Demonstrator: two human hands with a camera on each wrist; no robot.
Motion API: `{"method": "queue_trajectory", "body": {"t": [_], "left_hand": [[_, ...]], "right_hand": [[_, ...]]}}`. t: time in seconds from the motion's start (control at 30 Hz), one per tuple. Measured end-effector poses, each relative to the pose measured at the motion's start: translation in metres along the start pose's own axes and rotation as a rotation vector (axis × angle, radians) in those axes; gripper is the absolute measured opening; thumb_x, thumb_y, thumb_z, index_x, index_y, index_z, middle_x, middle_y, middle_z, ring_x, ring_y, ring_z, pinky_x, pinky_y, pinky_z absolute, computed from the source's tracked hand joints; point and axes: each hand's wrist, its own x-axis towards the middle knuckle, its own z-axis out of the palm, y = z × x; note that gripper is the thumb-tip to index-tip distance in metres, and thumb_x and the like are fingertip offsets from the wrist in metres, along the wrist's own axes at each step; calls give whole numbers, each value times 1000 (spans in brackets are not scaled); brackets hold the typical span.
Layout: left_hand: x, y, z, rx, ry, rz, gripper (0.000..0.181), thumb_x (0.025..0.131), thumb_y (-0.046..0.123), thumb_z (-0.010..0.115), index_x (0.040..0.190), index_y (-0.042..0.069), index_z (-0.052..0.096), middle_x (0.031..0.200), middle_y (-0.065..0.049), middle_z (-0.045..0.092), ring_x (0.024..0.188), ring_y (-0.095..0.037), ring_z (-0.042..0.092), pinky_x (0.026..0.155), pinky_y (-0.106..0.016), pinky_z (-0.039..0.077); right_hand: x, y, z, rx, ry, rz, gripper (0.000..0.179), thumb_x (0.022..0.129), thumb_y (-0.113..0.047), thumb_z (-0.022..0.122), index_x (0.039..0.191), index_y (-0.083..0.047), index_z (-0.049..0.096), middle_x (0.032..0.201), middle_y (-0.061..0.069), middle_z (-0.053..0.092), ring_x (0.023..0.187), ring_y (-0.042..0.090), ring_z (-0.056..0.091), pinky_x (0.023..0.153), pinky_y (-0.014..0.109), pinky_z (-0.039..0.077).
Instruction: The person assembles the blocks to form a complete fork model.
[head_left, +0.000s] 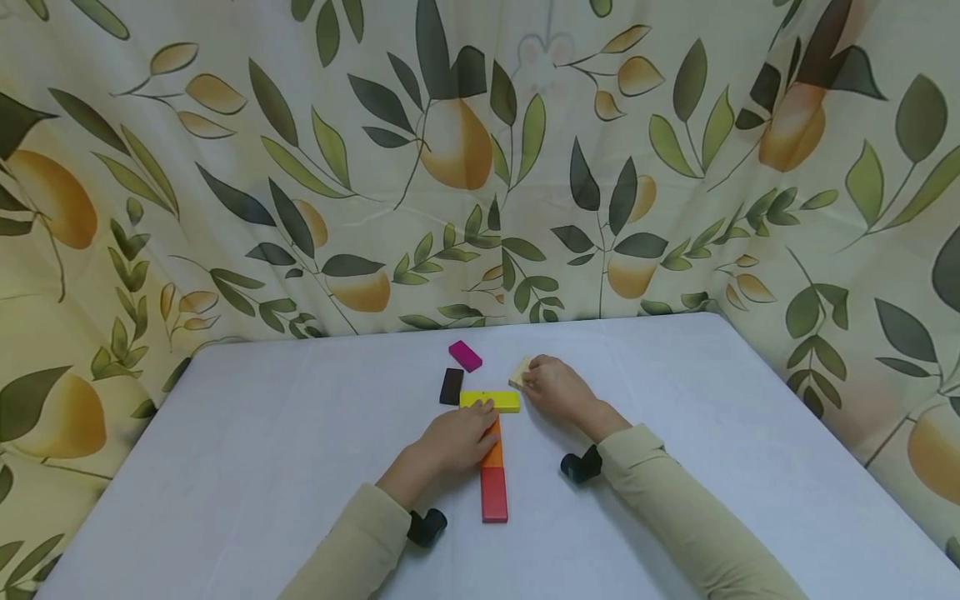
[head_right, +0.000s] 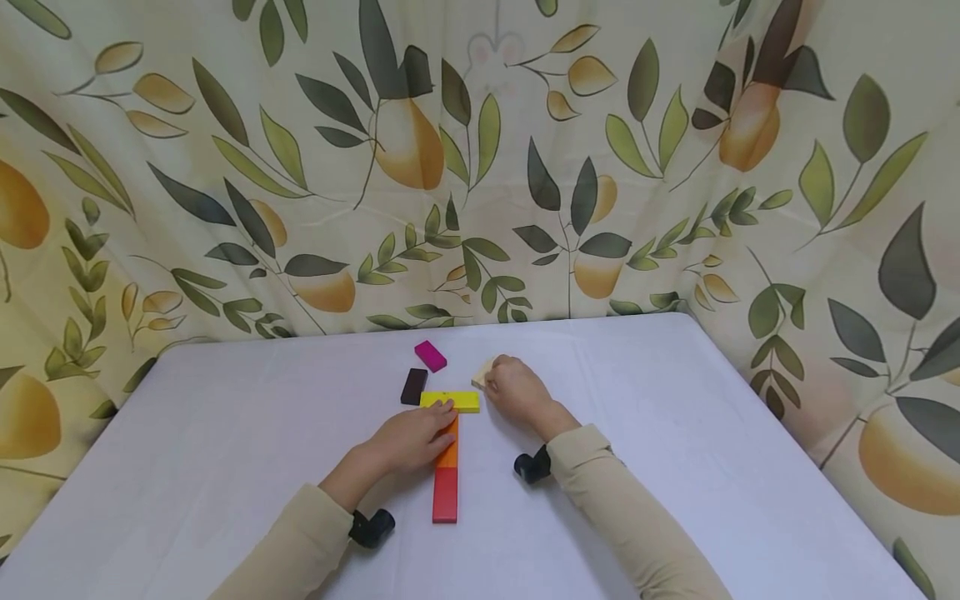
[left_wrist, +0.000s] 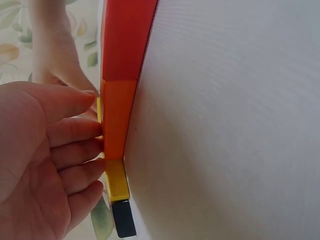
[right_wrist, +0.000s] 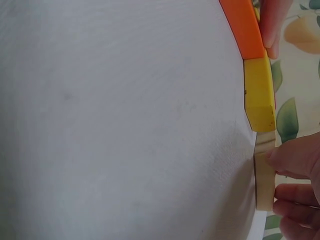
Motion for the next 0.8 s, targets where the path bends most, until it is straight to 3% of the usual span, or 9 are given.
{"method": "queue_trajectory", "body": {"t": [0.2, 0.8], "left_hand": [[0, 0, 0, -4, 9, 0, 46, 96, 32, 47, 134, 7, 48, 140, -6, 41, 129, -19, 36, 101, -35, 34], [1, -1, 1, 3, 12, 5, 45, 95, 32, 48, 133, 8, 49, 140, -6, 42, 129, -19, 36, 100, -35, 35]], "right_hand": [[1, -3, -3, 4, -47, 43, 22, 84, -8, 64, 102, 2, 69, 101, 16, 61, 89, 24, 57, 83, 37, 49], [1, -3, 0, 2, -76, 46, 24, 84, -9, 66, 105, 1, 68, 106, 15, 62, 98, 25, 57, 88, 37, 47]]}}
